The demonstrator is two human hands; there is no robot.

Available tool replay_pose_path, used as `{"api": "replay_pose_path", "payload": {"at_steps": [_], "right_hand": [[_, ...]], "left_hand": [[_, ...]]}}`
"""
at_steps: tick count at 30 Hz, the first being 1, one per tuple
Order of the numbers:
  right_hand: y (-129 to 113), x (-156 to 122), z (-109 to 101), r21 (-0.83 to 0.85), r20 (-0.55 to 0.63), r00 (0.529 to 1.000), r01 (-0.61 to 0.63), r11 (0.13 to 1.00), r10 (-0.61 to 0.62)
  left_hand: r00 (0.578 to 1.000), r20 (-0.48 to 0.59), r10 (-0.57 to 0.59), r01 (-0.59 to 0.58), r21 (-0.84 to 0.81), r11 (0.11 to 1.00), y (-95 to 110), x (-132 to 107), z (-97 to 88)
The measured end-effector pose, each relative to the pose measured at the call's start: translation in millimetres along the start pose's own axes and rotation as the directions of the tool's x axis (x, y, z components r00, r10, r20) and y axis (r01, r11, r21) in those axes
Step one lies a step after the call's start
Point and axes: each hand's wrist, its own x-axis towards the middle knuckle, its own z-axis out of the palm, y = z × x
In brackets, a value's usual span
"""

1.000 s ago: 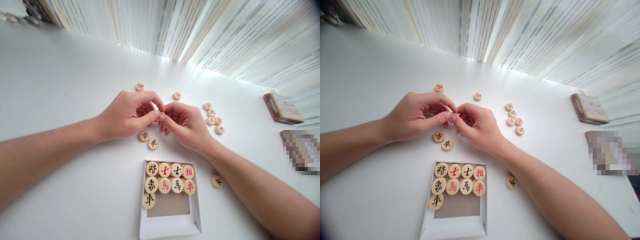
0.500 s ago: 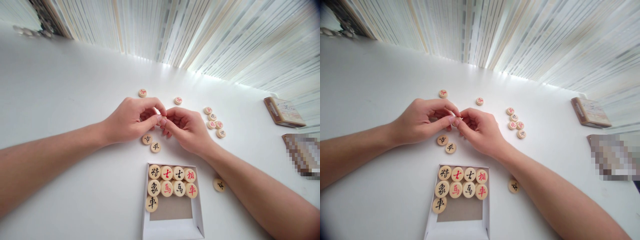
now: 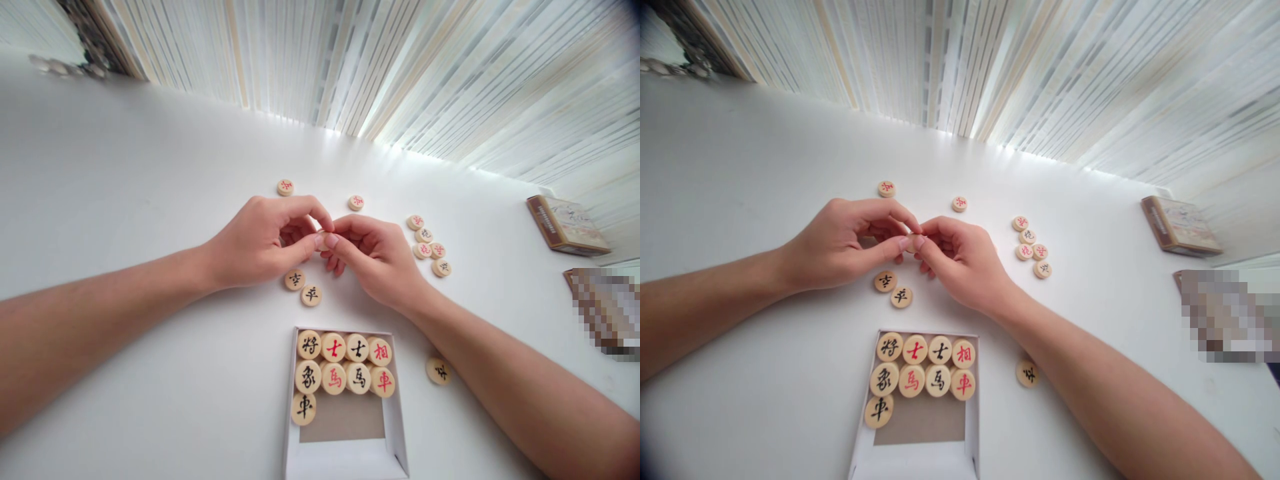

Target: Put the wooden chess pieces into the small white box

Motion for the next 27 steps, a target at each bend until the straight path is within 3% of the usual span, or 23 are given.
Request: {"api": "replay_pose_path", "payload": {"at_steps": [11, 27], "right_hand": [[0.2, 0.9, -0.7, 0.149, 0.039, 0.998, -0.050, 0.988, 0.044], [-5.7, 3.4, -0.3, 0.093, -0.011, 1.000, -0.028, 0.995, 0.029]], "left_hand": [[0.999, 0.047, 0.016, -0.012, -0.077, 0.997, -1.7, -1.5, 0.4], [1.000, 0.001, -0.009, 0.009, -0.085, 0.996, -4.4, -0.4, 0.6]]}}
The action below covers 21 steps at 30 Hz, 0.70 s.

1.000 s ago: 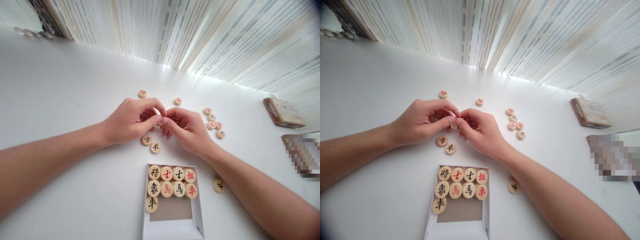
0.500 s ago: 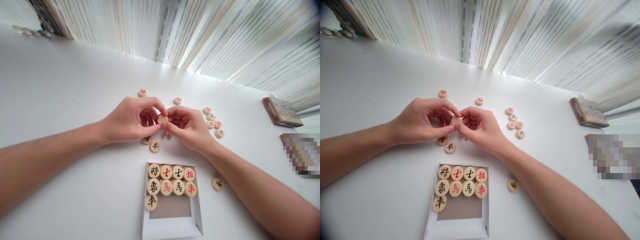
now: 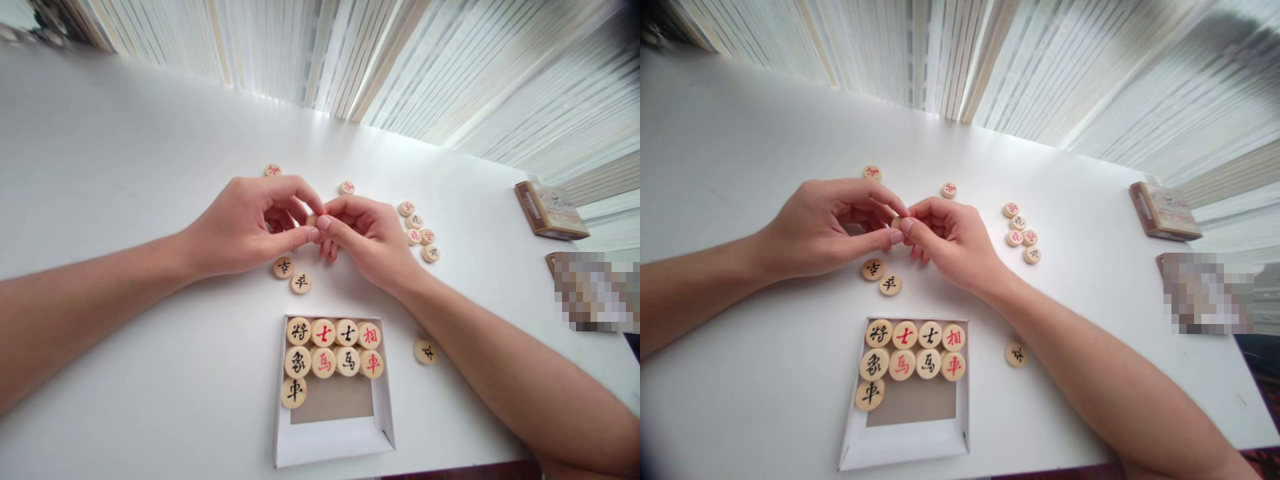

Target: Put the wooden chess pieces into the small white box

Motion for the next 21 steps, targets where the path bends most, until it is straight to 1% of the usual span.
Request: {"api": "replay_pose_path", "payload": {"at_steps": [6, 12, 16, 21], "right_hand": [[-0.8, 0.4, 0.3, -0.009, -0.015, 1.000, -0.018, 1.000, 0.018], [-0.2, 0.0, 0.2, -0.014, -0.035, 0.999, -0.016, 1.000, 0.016], [1.2, -0.4, -0.7, -0.034, -0.037, 0.999, -0.012, 0.999, 0.011], [2.7, 0.2, -2.5, -0.008, -0.028, 1.000, 0.000, 1.000, 0.000]], "left_hand": [[1.000, -0.018, -0.006, 0.006, -0.022, 1.000, -0.9, -0.6, 1.2], [0.998, -0.059, -0.034, 0.032, -0.027, 0.999, 1.1, -0.1, 1.8], [0.997, -0.050, -0.051, 0.049, -0.046, 0.998, 0.3, 0.2, 0.7], [0.997, -0.071, -0.033, 0.033, -0.001, 0.999, -1.4, -0.2, -0.6]]}}
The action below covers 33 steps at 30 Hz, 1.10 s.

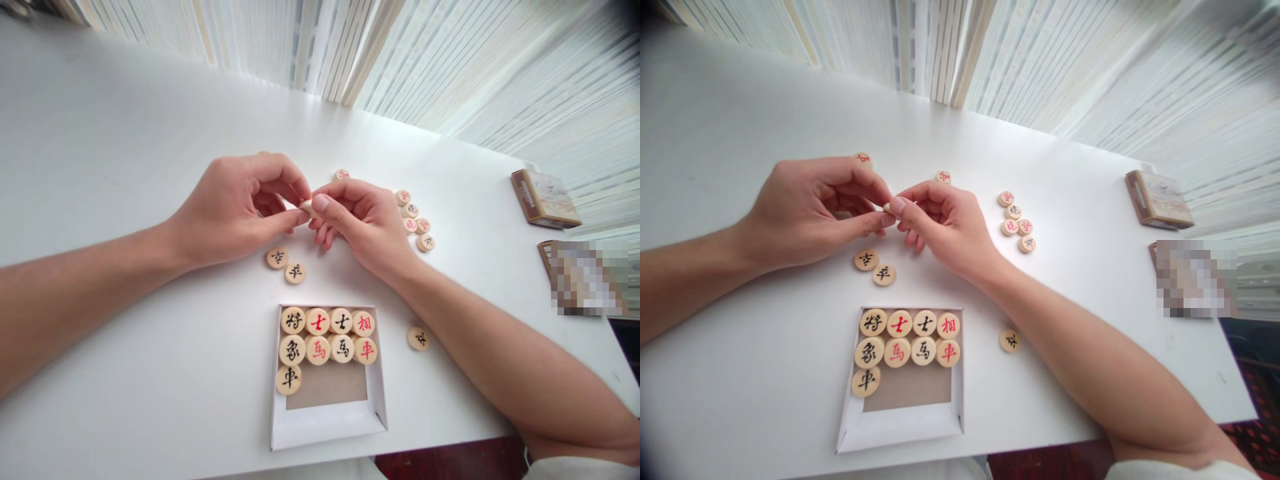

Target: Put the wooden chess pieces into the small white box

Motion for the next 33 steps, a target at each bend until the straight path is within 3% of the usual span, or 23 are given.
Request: {"api": "replay_pose_path", "payload": {"at_steps": [5, 9, 20, 33], "right_hand": [[-0.3, 0.9, -0.3, -0.022, -0.027, 0.998, -0.057, 0.998, 0.056], [-0.4, 1.5, 0.4, 0.066, -0.031, 0.998, -0.055, 0.996, 0.057], [2.1, 3.5, 0.3, 0.205, -0.009, 0.992, -0.123, 0.971, 0.127], [2.9, 2.8, 0.7, 0.134, -0.078, 0.996, -0.024, 0.991, 0.035]], "left_hand": [[0.998, -0.045, 0.049, -0.046, 0.071, 0.996, -0.6, -0.8, 0.0], [0.998, -0.060, 0.023, -0.017, 0.100, 0.995, 0.7, -1.3, 1.0], [1.000, 0.007, 0.006, -0.006, -0.031, 0.999, 4.0, -1.4, -1.3], [0.999, -0.037, -0.040, 0.037, -0.083, 0.996, 1.4, 0.3, -2.1]]}}
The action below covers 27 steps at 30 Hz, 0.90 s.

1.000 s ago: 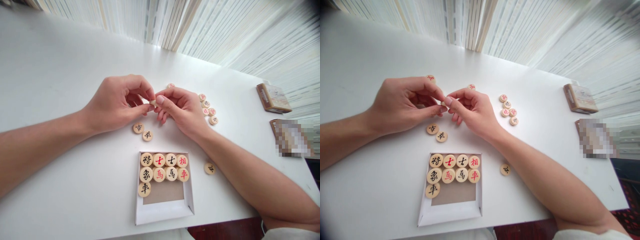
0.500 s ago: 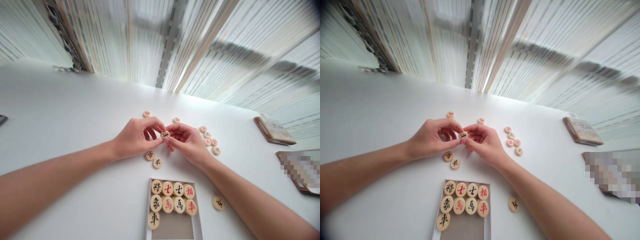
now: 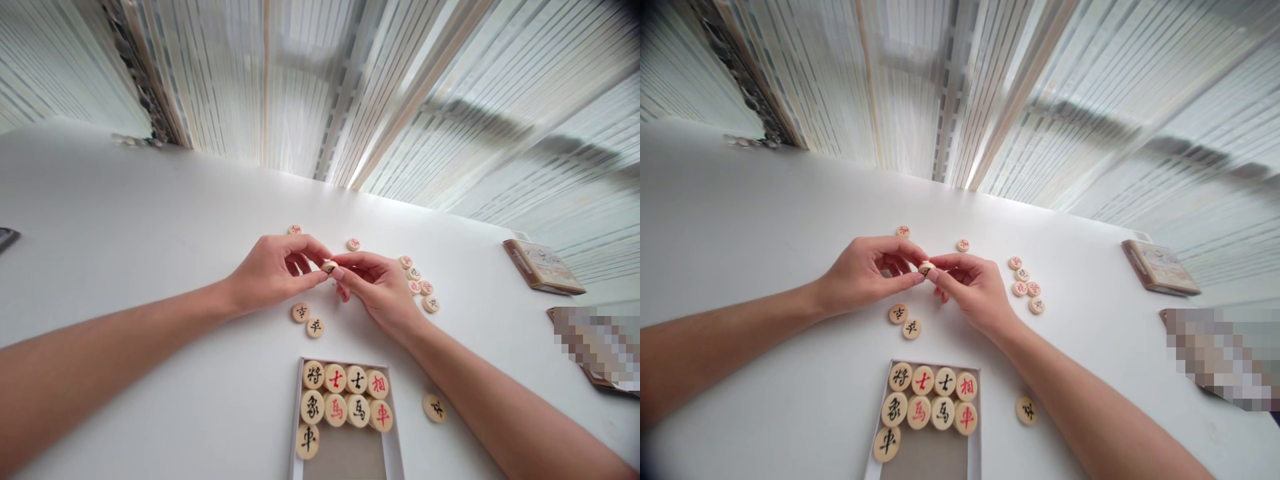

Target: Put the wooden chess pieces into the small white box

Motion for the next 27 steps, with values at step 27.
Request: {"api": "replay_pose_path", "payload": {"at_steps": [27], "right_hand": [[5.7, -1.1, -1.6, 0.028, -0.084, 0.995, -0.053, 0.998, 0.055]], "left_hand": [[0.998, 0.019, -0.054, 0.056, -0.124, 0.991, -2.7, -2.6, 4.0]]}}
